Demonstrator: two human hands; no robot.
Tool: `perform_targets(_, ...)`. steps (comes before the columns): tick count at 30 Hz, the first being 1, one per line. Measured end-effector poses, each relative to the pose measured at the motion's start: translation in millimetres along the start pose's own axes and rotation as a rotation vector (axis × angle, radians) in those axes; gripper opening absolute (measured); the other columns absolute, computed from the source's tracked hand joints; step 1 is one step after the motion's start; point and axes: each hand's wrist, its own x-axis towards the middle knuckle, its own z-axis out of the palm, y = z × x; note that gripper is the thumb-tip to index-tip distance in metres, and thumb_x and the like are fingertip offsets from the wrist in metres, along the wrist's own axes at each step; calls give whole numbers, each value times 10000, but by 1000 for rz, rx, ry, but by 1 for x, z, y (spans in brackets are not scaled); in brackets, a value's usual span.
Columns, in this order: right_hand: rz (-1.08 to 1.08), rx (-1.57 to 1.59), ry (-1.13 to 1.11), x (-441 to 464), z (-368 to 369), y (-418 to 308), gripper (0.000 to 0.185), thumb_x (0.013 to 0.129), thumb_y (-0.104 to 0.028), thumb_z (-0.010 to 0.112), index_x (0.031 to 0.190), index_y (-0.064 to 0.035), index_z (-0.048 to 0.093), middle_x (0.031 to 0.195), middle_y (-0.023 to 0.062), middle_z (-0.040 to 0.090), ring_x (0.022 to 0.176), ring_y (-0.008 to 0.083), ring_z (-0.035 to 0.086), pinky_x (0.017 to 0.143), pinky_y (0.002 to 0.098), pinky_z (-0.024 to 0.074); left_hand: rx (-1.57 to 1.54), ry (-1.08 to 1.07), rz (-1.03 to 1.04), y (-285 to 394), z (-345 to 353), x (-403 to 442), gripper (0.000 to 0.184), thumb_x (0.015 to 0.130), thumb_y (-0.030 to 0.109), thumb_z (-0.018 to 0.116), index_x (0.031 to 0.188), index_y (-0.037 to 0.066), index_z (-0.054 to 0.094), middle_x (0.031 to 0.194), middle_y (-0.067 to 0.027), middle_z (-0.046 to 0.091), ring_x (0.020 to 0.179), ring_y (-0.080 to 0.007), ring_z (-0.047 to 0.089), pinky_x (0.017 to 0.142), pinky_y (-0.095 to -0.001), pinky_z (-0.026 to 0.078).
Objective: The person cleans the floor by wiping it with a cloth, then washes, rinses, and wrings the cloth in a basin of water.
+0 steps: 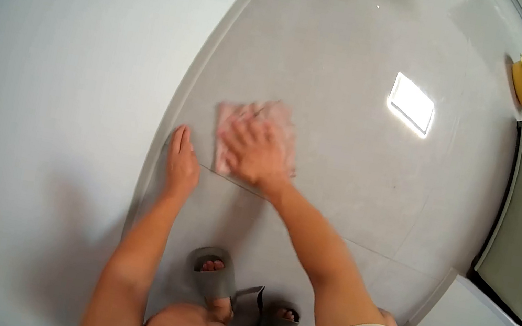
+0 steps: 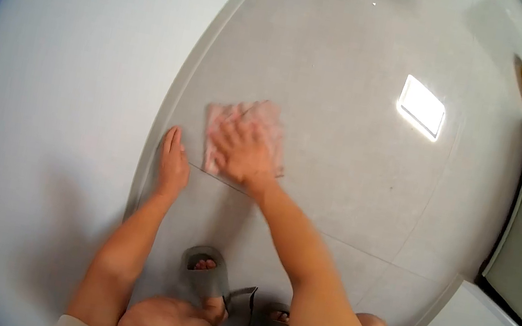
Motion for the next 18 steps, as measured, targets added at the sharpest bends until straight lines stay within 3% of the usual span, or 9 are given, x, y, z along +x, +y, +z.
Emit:
perform_targets(3,195,-224,107,20,-25,65,601,1053,-554,507,1623,-365,470,1728,-7,388,1622,270,269,1298,578,147,62,41,64,3,5,3,543,980,-36,510,1523,-47,494,1575,-228,494,1471,-417,458,1250,-485,366)
perform_targets(8,412,-238,142,-7,-53,130,640,1057,-516,518,1656,-316,418,1730,16,381,1633,300,246,1303,575,147,54,109,91,0,7,18,548,957,-57,519,1505,-43,523,1554,-211,520,1440,-407,494,1225,-493,392)
perform_targets(13,41,-175,-105,-29,-48,65,627,1017,-502,611,1612,-347,488,1730,-10,383,1635,278,243,1305,569,185,-23,134,43,4,6,15,574,927,-83,533,1499,-41,530,1535,-210,536,1431,-406,501,1216,-493,404)
perform_targets(16,-159,-111,-10,13,-20,21,580,1004,-518,602,1571,-416,532,1723,-40,397,1637,259,245,1318,595,123,-116,188,-4,-1,17,14,581,917,-96,539,1496,-42,531,1540,-211,528,1435,-410,494,1220,-497,398)
perform_targets(18,-175,11,23,62,-12,-1,546,1007,-528,588,1537,-399,575,1718,-34,403,1637,281,241,1318,598,122,-127,181,-18,6,12,15,573,936,-98,528,1505,-33,522,1545,-213,522,1440,-414,489,1229,-491,385)
